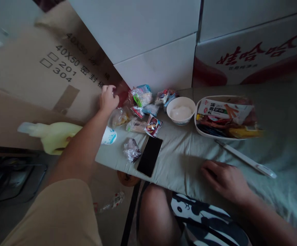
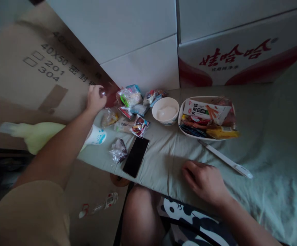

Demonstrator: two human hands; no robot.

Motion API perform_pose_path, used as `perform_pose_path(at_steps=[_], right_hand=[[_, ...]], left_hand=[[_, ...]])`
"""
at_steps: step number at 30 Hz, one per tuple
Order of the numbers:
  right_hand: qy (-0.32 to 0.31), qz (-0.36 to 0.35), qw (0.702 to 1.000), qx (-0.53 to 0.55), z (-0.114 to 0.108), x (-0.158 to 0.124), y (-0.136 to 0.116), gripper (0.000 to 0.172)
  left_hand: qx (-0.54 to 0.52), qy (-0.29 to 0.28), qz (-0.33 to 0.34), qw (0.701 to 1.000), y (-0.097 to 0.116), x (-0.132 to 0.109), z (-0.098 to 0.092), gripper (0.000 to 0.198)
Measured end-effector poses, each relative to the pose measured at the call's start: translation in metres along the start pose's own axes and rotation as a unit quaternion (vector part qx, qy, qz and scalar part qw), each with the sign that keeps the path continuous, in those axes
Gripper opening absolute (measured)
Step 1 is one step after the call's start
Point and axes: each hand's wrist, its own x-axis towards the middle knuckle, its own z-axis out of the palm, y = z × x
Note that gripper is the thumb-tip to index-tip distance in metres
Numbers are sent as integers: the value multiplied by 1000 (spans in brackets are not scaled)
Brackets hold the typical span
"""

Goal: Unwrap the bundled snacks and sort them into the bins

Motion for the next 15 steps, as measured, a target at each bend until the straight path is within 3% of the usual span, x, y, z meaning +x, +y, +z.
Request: perform_pose_path(at_steps=[3, 7, 12, 15], right_hand=[[-26, 19, 999, -6, -3, -1, -5, 34], [-49, 25, 998, 4, -9, -8, -12, 36], [-70, -5, 996, 46, -20, -21, -10, 31], [-78, -5, 995, 58, -25, -26, -4, 29]], left_hand=[[4, 49, 58, 997, 33, -10, -27, 29], [4, 26, 78, 997, 64, -17, -38, 22], [1, -99, -63, 993, 81, -30, -20, 2], [-12, -125, -80, 989, 91, -41, -3, 5]])
